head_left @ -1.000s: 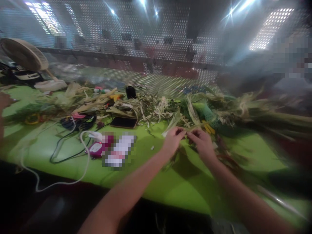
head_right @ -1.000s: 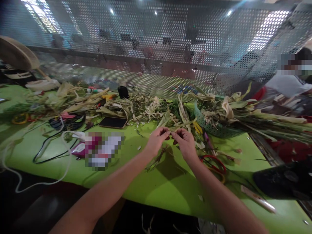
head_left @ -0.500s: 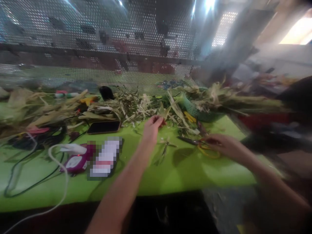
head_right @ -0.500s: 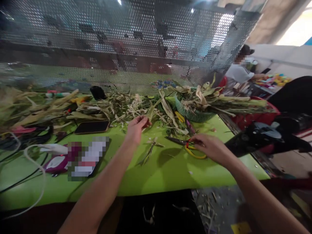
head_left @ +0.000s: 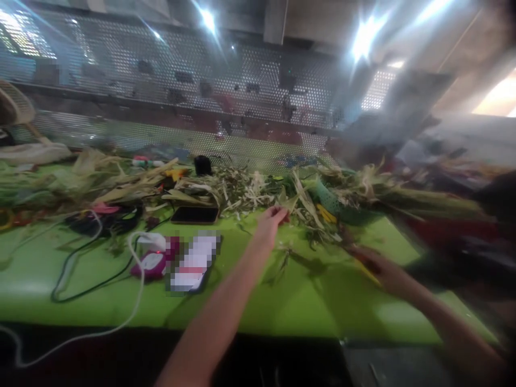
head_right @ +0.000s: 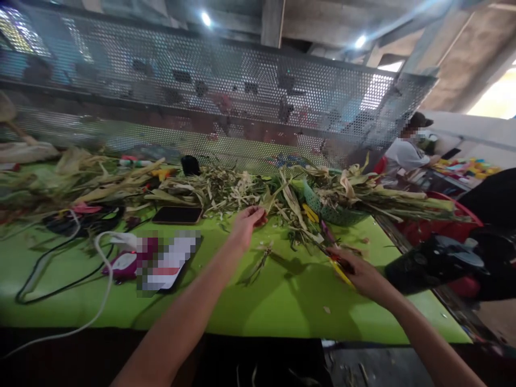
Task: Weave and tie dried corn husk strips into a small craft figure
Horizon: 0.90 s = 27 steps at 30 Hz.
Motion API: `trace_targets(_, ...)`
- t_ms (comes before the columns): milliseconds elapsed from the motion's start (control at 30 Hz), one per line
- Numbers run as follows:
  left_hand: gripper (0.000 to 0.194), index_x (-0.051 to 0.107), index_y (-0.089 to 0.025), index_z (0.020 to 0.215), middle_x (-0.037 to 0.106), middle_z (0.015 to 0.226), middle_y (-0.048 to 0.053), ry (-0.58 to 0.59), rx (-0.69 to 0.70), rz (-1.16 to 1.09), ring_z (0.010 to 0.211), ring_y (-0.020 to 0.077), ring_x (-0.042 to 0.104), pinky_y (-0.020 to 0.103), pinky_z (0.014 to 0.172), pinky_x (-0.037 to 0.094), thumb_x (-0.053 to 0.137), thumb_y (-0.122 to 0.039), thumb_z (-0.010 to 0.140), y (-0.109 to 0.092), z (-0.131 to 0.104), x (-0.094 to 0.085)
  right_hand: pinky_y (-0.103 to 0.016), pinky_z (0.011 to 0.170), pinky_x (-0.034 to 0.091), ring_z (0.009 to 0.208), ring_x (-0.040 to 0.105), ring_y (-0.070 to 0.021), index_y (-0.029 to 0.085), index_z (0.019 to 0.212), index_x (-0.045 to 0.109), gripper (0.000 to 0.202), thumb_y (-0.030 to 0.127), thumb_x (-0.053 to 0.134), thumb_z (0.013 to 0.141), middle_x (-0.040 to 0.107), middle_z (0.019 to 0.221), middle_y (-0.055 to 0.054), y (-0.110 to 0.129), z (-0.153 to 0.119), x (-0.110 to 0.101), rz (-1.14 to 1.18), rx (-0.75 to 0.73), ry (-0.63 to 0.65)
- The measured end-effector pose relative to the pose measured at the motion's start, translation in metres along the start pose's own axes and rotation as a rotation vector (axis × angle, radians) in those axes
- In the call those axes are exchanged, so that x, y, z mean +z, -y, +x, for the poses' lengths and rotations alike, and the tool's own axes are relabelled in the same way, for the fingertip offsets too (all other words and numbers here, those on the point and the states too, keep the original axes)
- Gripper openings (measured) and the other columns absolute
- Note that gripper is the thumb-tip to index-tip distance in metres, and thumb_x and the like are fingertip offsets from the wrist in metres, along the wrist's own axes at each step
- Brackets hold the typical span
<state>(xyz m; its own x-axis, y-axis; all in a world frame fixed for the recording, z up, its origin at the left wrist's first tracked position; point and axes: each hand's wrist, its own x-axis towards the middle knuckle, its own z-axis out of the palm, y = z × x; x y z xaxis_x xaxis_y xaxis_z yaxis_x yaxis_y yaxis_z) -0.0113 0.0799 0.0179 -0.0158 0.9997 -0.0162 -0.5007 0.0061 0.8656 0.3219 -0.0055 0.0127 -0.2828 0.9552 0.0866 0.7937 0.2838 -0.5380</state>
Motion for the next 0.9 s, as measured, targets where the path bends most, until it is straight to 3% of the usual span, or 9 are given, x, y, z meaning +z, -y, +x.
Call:
trace_targets(167,0.023,0.065,-0.017,0.070,0.065,0.067,0.001,0.013,0.007,-0.005,0.059,0.0094,0.056,0.025,0.065,0.042,0.080,-0.034,0.067,0.001,-0.001,0.002,-0.039,0.084,0.054,0.100,0.067,-0.0299,0.027,0.126,0.061,0.049,0.051,0.063,0.084,0.069,0.116,-0.012,0.034,0.002,0.000,0.322,0.169,0.058)
trace_targets(267,0.027,0.065,-0.016,0.069,0.065,0.066,0.001,0.022,0.002,-0.009,0.060,0.0102,0.057,0.025,0.066,0.043,0.082,-0.037,0.064,0.003,-0.001,0.002,-0.036,0.083,0.053,0.097,0.064,-0.0265,0.025,0.126,0.057,0.048,0.053,0.059,0.086,0.068,0.110,-0.010,0.060,0.011,0.003,0.345,0.189,0.086)
trace_targets(367,0.030,0.065,-0.015,0.071,0.065,0.066,0.000,0.027,-0.006,-0.027,0.060,0.0102,0.057,0.026,0.067,0.043,0.083,-0.037,0.062,0.005,-0.001,0.002,-0.037,0.085,0.053,0.104,0.061,-0.0284,0.024,0.130,0.050,0.057,0.056,0.059,0.084,0.062,0.121,-0.012,0.077,0.022,0.004,0.340,0.152,0.120)
trace_targets(533,0.028,0.067,-0.015,0.072,0.065,0.066,0.001,0.054,-0.022,-0.056,0.060,0.0105,0.058,0.027,0.069,0.044,0.083,-0.036,0.063,0.005,-0.004,0.005,-0.045,0.100,0.046,0.117,0.056,-0.0330,0.020,0.132,0.045,0.062,0.058,0.057,0.084,0.057,0.131,-0.015,0.083,0.039,0.010,0.186,0.029,0.166)
trace_targets(900,0.033,0.066,-0.015,0.071,0.063,0.067,0.001,0.199,-0.015,-0.010,0.059,0.0107,0.057,0.028,0.070,0.047,0.084,-0.042,0.063,0.009,-0.007,0.009,-0.043,0.098,0.050,0.115,0.059,-0.0303,0.025,0.136,0.049,0.059,0.053,0.058,0.085,0.061,0.129,-0.010,0.084,0.052,0.019,0.141,-0.055,0.151)
